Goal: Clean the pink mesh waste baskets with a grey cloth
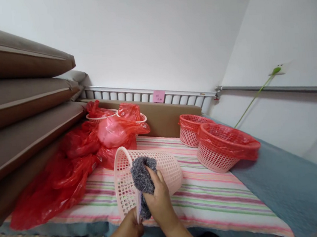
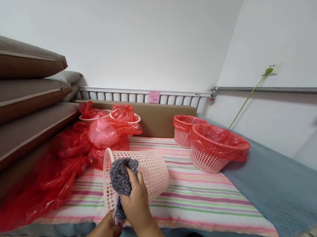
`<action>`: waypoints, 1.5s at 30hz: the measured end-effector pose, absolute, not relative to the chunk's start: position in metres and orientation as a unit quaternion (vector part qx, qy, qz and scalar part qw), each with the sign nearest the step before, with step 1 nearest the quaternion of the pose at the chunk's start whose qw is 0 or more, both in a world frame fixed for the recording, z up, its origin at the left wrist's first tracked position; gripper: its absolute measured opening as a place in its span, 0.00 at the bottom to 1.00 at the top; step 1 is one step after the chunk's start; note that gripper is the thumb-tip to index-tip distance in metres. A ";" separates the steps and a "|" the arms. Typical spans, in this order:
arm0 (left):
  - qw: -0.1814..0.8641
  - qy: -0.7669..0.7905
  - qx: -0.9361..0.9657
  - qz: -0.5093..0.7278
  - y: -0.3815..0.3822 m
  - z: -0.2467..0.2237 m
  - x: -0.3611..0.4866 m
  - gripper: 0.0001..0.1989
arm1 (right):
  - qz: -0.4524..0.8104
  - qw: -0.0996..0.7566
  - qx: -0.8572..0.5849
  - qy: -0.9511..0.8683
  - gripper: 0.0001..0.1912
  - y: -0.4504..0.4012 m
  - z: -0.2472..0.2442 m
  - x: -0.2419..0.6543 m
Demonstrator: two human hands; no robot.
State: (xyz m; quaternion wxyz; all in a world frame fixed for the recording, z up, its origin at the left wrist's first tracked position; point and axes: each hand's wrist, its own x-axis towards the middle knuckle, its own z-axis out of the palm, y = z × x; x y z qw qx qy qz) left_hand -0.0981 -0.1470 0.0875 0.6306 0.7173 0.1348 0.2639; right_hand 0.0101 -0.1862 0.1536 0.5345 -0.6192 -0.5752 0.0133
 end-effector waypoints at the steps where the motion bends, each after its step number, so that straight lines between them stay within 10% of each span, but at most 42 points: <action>1: 0.626 0.137 0.720 0.267 -0.147 0.088 -0.099 0.37 | 0.010 0.530 -0.620 -0.579 0.35 -0.185 0.152 0.015; 13: 0.648 0.090 0.722 0.226 -0.152 0.083 -0.099 0.49 | -0.048 0.362 -0.859 -0.360 0.27 -0.169 0.140 0.158; 26: 0.721 0.174 0.608 0.282 -0.147 0.156 -0.092 0.36 | -0.060 0.314 -0.878 -0.356 0.25 -0.174 0.136 0.155; 36: 0.706 0.133 0.642 0.269 -0.152 0.144 -0.092 0.38 | -0.027 0.339 -0.879 -0.335 0.27 -0.175 0.149 0.142; 45: 0.701 0.158 0.619 0.316 -0.152 0.151 -0.089 0.37 | 0.054 0.526 -0.651 -0.545 0.31 -0.180 0.174 0.024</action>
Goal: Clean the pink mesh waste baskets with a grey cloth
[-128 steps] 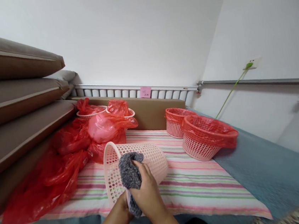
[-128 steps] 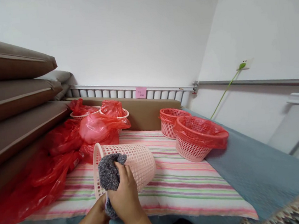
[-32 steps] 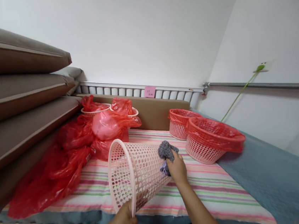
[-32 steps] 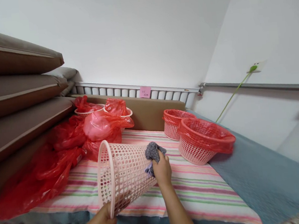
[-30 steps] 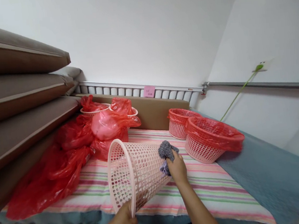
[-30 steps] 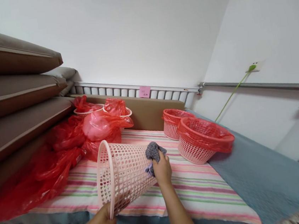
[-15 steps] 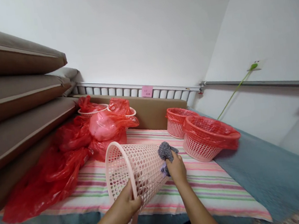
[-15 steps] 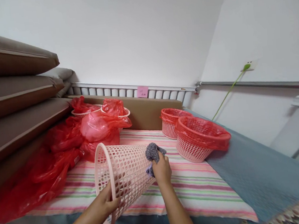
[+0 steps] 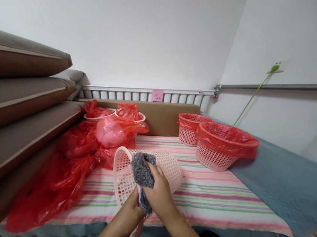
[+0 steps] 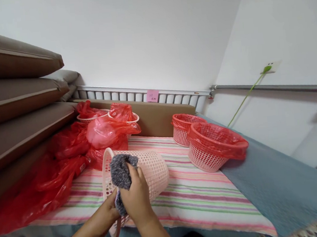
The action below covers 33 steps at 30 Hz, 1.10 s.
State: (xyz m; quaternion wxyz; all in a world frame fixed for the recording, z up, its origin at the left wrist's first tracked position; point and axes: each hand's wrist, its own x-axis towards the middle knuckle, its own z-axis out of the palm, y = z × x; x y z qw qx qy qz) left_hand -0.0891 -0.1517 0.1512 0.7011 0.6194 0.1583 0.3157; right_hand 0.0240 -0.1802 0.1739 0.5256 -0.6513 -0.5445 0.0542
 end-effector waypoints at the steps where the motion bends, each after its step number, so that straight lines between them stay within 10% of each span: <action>1: 0.703 0.159 0.616 0.317 -0.152 0.152 -0.089 0.36 | 0.053 0.532 -0.637 -0.555 0.31 -0.181 0.174 0.019; 17: 0.709 0.092 0.652 0.253 -0.152 0.147 -0.094 0.37 | -0.032 0.365 -0.863 -0.348 0.26 -0.175 0.140 0.155; 33: 0.714 0.123 0.641 0.253 -0.148 0.139 -0.088 0.35 | -0.047 0.400 -0.807 -0.432 0.30 -0.176 0.143 0.101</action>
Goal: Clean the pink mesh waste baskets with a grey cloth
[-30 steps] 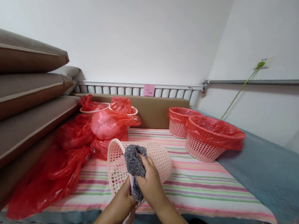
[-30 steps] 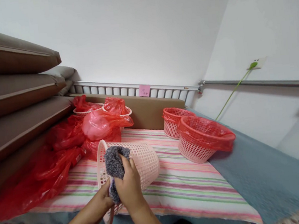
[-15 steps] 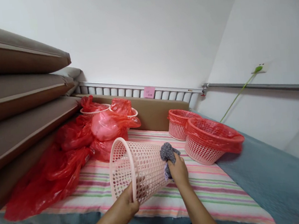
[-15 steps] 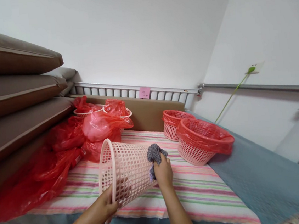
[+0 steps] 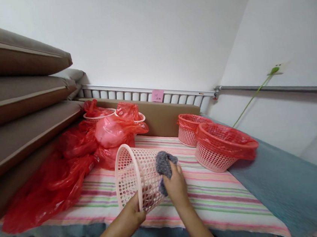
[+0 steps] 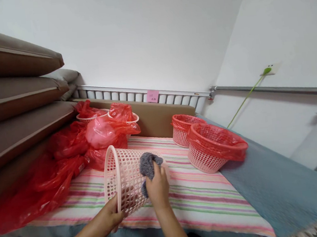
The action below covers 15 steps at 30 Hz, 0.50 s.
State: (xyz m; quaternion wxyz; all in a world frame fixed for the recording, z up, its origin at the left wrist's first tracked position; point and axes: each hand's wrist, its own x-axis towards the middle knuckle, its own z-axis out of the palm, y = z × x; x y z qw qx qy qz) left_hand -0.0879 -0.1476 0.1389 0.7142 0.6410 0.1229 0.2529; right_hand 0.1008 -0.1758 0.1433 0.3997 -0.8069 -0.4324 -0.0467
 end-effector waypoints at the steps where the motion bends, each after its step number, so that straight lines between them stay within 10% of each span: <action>1: 0.720 0.131 0.631 0.258 -0.147 0.139 -0.087 0.35 | -0.042 0.415 -0.782 -0.462 0.31 -0.178 0.144 0.085; 15: 0.701 0.109 0.640 0.295 -0.143 0.121 -0.087 0.35 | -0.039 0.450 -0.718 -0.530 0.34 -0.174 0.142 0.076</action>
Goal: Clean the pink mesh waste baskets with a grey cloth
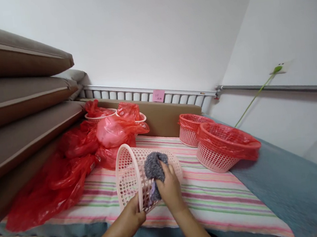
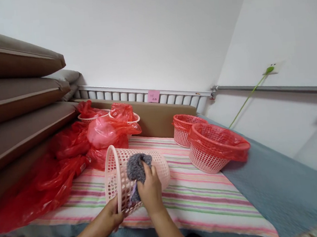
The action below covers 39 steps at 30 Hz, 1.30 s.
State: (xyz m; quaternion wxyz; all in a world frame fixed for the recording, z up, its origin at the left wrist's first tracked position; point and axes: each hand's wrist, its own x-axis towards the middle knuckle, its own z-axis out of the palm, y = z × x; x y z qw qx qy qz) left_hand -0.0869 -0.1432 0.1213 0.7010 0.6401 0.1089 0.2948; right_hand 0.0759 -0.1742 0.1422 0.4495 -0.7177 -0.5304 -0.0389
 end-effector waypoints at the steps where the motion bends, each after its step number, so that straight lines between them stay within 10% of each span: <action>1: 0.705 0.101 0.642 0.285 -0.143 0.121 -0.087 0.36 | -0.045 0.440 -0.741 -0.505 0.32 -0.172 0.141 0.088; 14: 0.711 0.075 0.649 0.259 -0.146 0.113 -0.084 0.35 | -0.017 0.380 -0.867 -0.323 0.25 -0.170 0.135 0.161; 29: 0.653 0.174 0.673 0.300 -0.149 0.124 -0.087 0.33 | 0.029 0.498 -0.674 -0.545 0.32 -0.184 0.165 0.023; 39: 0.674 0.092 0.669 0.299 -0.146 0.114 -0.085 0.39 | -0.036 0.446 -0.737 -0.506 0.31 -0.166 0.153 0.086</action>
